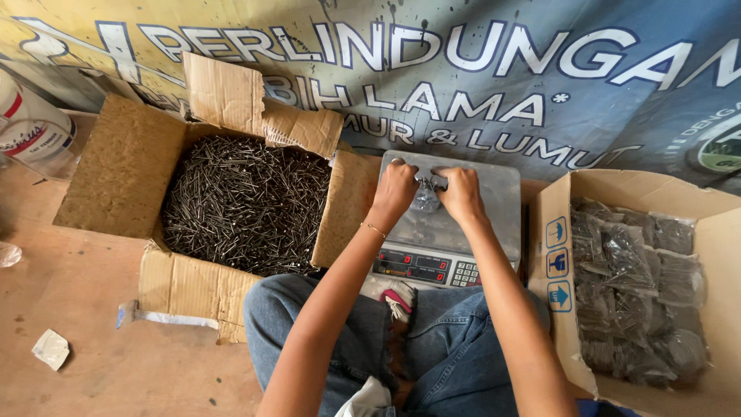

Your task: The person scoops nails from a large cardboard box into a small plastic bag, weighs the bag on a digital scale, and then seals it with a pink handheld sealer. The sealed bag is then placed into a second cardboard box.

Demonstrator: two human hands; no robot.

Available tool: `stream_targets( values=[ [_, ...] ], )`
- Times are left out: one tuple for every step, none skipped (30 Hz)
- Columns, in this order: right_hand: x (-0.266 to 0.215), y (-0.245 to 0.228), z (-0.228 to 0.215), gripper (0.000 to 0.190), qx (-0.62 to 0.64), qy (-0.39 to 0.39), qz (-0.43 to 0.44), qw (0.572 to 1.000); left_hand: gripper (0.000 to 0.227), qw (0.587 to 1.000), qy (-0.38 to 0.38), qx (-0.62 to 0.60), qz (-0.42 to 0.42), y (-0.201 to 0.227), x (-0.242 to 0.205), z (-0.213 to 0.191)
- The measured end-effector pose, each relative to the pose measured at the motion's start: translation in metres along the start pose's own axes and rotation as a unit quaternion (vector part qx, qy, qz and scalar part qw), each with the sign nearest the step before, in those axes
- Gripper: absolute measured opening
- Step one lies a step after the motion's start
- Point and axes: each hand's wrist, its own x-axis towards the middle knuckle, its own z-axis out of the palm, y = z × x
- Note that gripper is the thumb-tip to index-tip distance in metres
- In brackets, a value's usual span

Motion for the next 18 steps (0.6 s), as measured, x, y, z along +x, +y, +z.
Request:
stream_targets(
  values=[
    [-0.002,0.004,0.007,0.034,0.000,0.000,-0.001,1.000,0.017,1.000,0.001,0.000,0.000,-0.007,-0.002,0.011],
    [-0.003,0.007,0.013,0.035,-0.002,-0.003,0.001,1.000,0.015,1.000,-0.009,0.010,-0.005,-0.013,-0.004,0.021],
    [-0.005,0.011,0.020,0.036,-0.004,-0.007,0.003,1.000,0.013,1.000,-0.018,0.019,-0.010,-0.020,-0.006,0.032],
    [-0.007,0.014,0.024,0.036,-0.004,-0.007,0.002,1.000,0.013,1.000,-0.017,0.019,-0.010,-0.020,-0.010,0.031],
    [-0.008,0.018,0.028,0.035,0.002,0.005,-0.001,1.000,0.016,1.000,-0.019,0.007,-0.012,-0.019,-0.011,0.030],
    [-0.009,0.022,0.032,0.034,0.009,0.017,-0.004,1.000,0.020,1.000,-0.021,-0.006,-0.014,-0.017,-0.013,0.029],
    [-0.011,0.020,0.028,0.034,0.009,0.017,-0.003,1.000,0.020,1.000,-0.022,-0.006,-0.014,-0.015,-0.013,0.026],
    [-0.013,0.017,0.024,0.034,0.006,0.022,-0.009,1.000,0.021,0.999,-0.016,-0.024,-0.024,-0.013,-0.012,0.023],
    [-0.013,0.014,0.019,0.034,0.002,0.027,-0.016,0.999,0.023,0.998,-0.009,-0.041,-0.036,-0.012,-0.011,0.019],
    [-0.012,0.015,0.018,0.034,0.001,0.027,-0.016,0.999,0.023,0.998,-0.009,-0.041,-0.036,-0.011,-0.011,0.018],
    [-0.011,0.016,0.017,0.031,0.003,0.031,-0.019,0.999,0.023,0.998,-0.003,-0.046,-0.037,-0.010,-0.011,0.016],
    [-0.010,0.017,0.015,0.030,0.005,0.034,-0.021,0.999,0.024,0.998,0.002,-0.050,-0.038,-0.010,-0.010,0.014],
    [-0.009,0.017,0.015,0.030,0.005,0.035,-0.021,0.999,0.024,0.998,0.002,-0.050,-0.037,-0.007,-0.011,0.010],
    [-0.007,0.017,0.015,0.027,0.016,0.035,-0.019,0.999,0.024,0.998,-0.002,-0.051,-0.038,-0.004,-0.012,0.005],
    [-0.008,0.017,0.016,0.024,0.028,0.033,-0.016,0.999,0.024,0.998,-0.007,-0.052,-0.039,-0.002,-0.014,0.002],
    [-0.008,0.014,0.013,0.024,0.029,0.034,-0.014,0.999,0.024,0.998,-0.009,-0.052,-0.039,-0.001,-0.014,0.000],
    [-0.009,0.010,0.011,0.025,0.029,0.029,-0.012,0.999,0.024,0.997,-0.014,-0.048,-0.051,0.000,-0.014,-0.001],
    [-0.010,0.006,0.009,0.026,0.030,0.025,-0.009,0.999,0.023,0.997,-0.019,-0.043,-0.063,0.001,-0.014,-0.001]
  ],
)
